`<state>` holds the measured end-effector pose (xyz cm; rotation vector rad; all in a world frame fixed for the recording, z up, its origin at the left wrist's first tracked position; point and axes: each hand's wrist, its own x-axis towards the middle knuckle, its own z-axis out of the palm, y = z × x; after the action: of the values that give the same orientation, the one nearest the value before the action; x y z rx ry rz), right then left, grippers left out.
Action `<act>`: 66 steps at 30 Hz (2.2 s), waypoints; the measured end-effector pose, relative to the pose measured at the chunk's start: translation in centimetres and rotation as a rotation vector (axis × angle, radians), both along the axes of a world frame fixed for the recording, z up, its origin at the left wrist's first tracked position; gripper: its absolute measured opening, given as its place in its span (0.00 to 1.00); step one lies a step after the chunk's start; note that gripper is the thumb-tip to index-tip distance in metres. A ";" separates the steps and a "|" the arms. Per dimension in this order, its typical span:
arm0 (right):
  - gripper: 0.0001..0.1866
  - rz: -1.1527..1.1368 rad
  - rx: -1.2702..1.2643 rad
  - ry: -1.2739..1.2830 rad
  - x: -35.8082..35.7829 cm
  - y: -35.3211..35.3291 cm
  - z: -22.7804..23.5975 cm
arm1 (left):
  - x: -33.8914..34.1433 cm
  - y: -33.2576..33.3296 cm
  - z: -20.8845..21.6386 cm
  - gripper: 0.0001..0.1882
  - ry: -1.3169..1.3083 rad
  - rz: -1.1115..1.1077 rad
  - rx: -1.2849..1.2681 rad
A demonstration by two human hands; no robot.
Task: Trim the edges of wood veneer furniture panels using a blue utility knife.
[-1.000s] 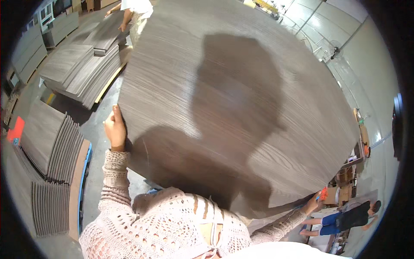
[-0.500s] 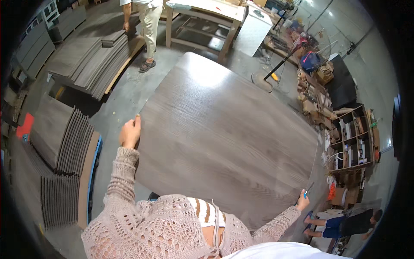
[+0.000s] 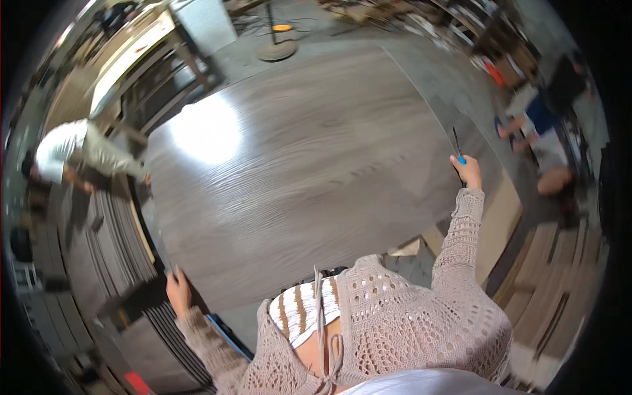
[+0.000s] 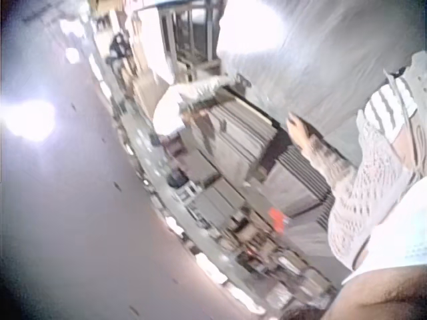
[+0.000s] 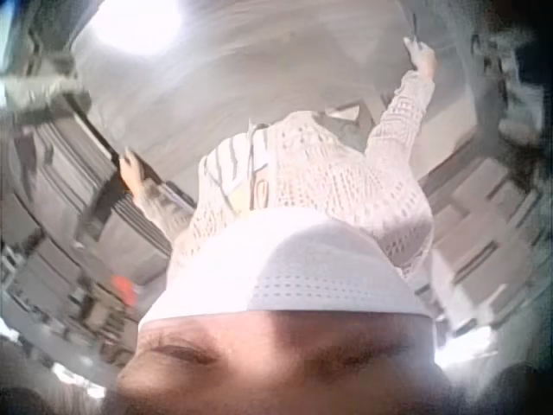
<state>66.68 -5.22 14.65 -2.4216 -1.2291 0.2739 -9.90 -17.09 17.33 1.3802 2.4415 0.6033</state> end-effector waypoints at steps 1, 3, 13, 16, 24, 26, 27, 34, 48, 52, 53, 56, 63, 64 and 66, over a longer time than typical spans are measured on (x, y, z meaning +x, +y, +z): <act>0.26 -0.019 -0.017 0.038 0.4 -2.0 -0.1 | -0.5 -2.4 -0.8 0.22 0.031 0.008 0.027; 0.26 -0.081 -0.043 0.080 1.4 -6.1 -1.0 | 1.9 -4.6 -0.9 0.22 0.128 0.104 0.071; 0.27 -0.168 0.092 -0.064 -3.1 -10.0 -0.2 | 0.4 2.0 -2.4 0.18 0.467 0.130 0.498; 0.25 -0.041 0.110 0.008 -4.9 -11.0 0.5 | -2.6 7.5 -2.3 0.15 0.558 0.054 0.495; 0.23 -0.126 0.001 0.341 -15.5 -11.2 3.7 | -4.3 22.5 -4.0 0.26 0.622 -0.170 0.163; 0.22 -0.115 0.001 0.343 -17.5 -11.6 4.0 | 1.1 24.3 -3.5 0.30 0.729 -0.245 -0.138; 0.22 -0.111 -0.024 0.411 -18.5 -11.8 4.1 | 3.3 24.9 -3.4 0.30 0.662 -0.283 -0.122; 0.22 0.060 -0.037 0.532 -25.4 -12.6 3.9 | 18.3 24.0 -0.1 0.31 0.446 -0.658 -0.148; 0.24 0.431 -0.129 0.586 -22.3 -3.7 4.1 | 18.3 25.6 -1.9 0.30 0.294 -0.697 -0.011; 0.25 0.450 -0.251 0.949 -22.9 -0.9 5.9 | 14.5 25.0 -3.1 0.30 0.432 -0.423 -0.033; 0.23 0.548 -0.292 0.880 -23.3 -0.2 6.7 | 14.3 25.3 -3.8 0.30 0.455 -0.416 -0.001; 0.18 0.788 -0.411 0.626 -24.8 1.4 9.5 | 14.6 26.6 -4.2 0.31 0.430 -0.454 0.124; 0.12 1.376 -0.539 -0.106 -29.8 5.7 13.6 | 15.2 28.0 1.1 0.29 0.181 -0.265 0.033; 0.12 1.386 -0.551 -0.111 -30.3 6.2 13.9 | 14.8 28.5 1.1 0.30 0.187 -0.254 0.039; 0.14 1.400 -0.559 -0.298 -31.0 7.0 14.5 | 14.9 29.4 1.2 0.30 0.174 -0.267 0.034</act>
<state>35.70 1.81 29.10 -1.4776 -3.1302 0.7009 4.99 12.35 18.49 1.8024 2.3242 0.4793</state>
